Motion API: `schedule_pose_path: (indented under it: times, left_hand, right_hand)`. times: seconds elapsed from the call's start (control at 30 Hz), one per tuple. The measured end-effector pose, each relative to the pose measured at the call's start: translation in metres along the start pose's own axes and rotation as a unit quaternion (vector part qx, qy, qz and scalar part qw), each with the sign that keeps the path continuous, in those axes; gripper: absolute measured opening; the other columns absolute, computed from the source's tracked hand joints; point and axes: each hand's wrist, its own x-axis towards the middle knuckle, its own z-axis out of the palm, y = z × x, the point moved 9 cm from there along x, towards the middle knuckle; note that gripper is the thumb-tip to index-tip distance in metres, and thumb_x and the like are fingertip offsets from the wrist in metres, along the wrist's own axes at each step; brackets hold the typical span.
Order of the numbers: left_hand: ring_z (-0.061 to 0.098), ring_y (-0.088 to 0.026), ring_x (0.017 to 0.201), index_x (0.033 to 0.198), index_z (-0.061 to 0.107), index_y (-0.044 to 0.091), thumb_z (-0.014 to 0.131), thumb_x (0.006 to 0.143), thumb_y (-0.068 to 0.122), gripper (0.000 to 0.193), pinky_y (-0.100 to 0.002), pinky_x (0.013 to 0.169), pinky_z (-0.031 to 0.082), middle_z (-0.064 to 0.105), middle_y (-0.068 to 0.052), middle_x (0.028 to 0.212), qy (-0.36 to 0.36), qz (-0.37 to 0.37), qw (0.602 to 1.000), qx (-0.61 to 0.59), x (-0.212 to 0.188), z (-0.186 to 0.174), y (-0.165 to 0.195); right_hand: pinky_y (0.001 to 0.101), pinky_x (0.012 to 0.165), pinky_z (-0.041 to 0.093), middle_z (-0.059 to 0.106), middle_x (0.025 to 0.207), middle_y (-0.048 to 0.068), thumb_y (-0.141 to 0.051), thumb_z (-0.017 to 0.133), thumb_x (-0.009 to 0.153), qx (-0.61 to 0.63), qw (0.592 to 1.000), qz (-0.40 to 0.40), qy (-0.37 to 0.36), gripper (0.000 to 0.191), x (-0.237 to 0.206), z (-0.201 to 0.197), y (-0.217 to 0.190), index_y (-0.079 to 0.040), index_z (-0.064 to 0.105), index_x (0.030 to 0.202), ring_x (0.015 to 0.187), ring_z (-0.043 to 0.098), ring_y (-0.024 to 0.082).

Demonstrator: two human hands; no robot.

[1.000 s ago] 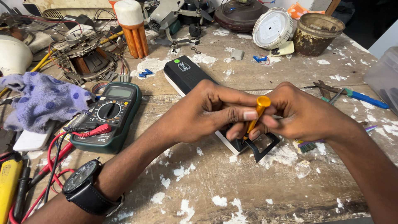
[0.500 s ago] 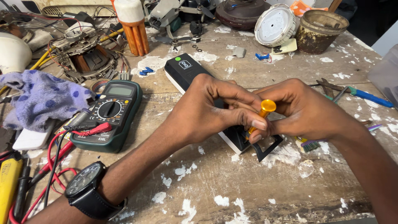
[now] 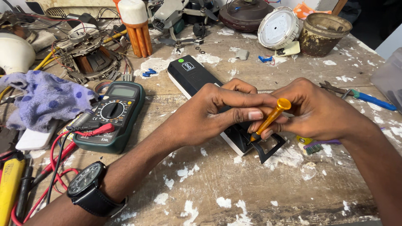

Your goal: The person picks up a black electronic device from the workbench, opens a plastic toolbox, and selects a screwdriver. They use the screwdriver to unscrew screws from the device, remove a black bracket from its back, and turn the device over while continuing to unscrew it.

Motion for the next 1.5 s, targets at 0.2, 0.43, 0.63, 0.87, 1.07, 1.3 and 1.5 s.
schedule_pose_path:
  times: [0.2,0.43,0.63,0.87,1.07,1.3,1.5]
  left_hand:
    - [0.066,-0.014,0.118,0.135,0.069,0.013,0.068,0.100,0.021,0.035,-0.034,0.106,0.058,0.077,-0.004,0.116,0.005,-0.007,1.000,0.008,0.000,0.003,0.000]
    - [0.069,-0.012,0.111,0.130,0.072,0.009,0.070,0.100,0.018,0.031,-0.034,0.103,0.060,0.075,-0.008,0.113,-0.010,-0.021,1.000,-0.013,0.003,0.004,-0.001]
    - [0.073,-0.008,0.089,0.109,0.080,0.010,0.080,0.089,0.020,0.023,-0.028,0.088,0.064,0.080,-0.002,0.095,0.023,-0.057,0.998,0.004,0.005,-0.005,-0.007]
    - [0.077,-0.008,0.086,0.098,0.080,0.005,0.088,0.084,0.019,0.022,-0.027,0.100,0.053,0.082,-0.003,0.089,0.050,-0.018,0.998,-0.016,0.001,-0.007,0.004]
    - [0.077,-0.009,0.085,0.097,0.077,0.004,0.093,0.075,0.023,0.033,-0.035,0.114,0.041,0.081,-0.004,0.085,0.090,-0.005,0.994,0.055,-0.001,-0.008,0.011]
    - [0.062,-0.014,0.114,0.137,0.070,0.016,0.075,0.100,0.023,0.038,-0.039,0.112,0.053,0.083,-0.003,0.110,0.032,0.053,0.996,0.062,-0.002,-0.001,0.014]
    - [0.077,-0.010,0.111,0.131,0.072,0.016,0.075,0.094,0.019,0.037,-0.031,0.102,0.064,0.080,-0.004,0.118,0.019,-0.010,1.000,0.014,-0.001,0.000,0.001]
  right_hand:
    - [0.0311,0.076,0.068,0.085,0.084,0.006,0.000,0.076,0.075,-0.022,0.999,-0.036,-0.002,0.023,0.001,-0.001,-0.004,-0.007,0.082,0.096,0.076,0.084,0.013]
    - [0.0315,0.066,0.063,0.085,0.076,0.005,-0.008,0.078,0.077,0.000,1.000,0.029,-0.005,0.017,-0.001,0.001,0.015,-0.005,0.082,0.094,0.069,0.078,0.013]
    - [0.0339,0.088,0.063,0.080,0.087,0.008,-0.004,0.086,0.078,0.063,0.995,-0.070,-0.016,0.023,-0.002,0.007,-0.015,0.001,0.081,0.099,0.086,0.075,0.014]
    - [0.0353,0.083,0.063,0.081,0.093,0.009,0.001,0.086,0.070,0.079,0.996,-0.051,0.011,0.030,-0.001,0.001,-0.015,0.002,0.079,0.100,0.086,0.077,0.016]
    - [0.0367,0.090,0.060,0.080,0.103,0.012,-0.001,0.085,0.071,0.102,0.992,-0.078,-0.014,0.035,-0.005,0.003,-0.012,0.002,0.079,0.106,0.093,0.075,0.017]
    - [0.0332,0.078,0.064,0.083,0.085,0.009,-0.006,0.088,0.071,0.054,0.998,-0.037,0.016,0.028,-0.007,-0.007,-0.001,-0.002,0.082,0.099,0.078,0.079,0.015]
    - [0.0303,0.069,0.065,0.085,0.080,0.007,-0.007,0.087,0.070,0.043,0.998,-0.052,-0.014,0.024,-0.005,0.000,-0.007,-0.004,0.082,0.093,0.071,0.080,0.014]
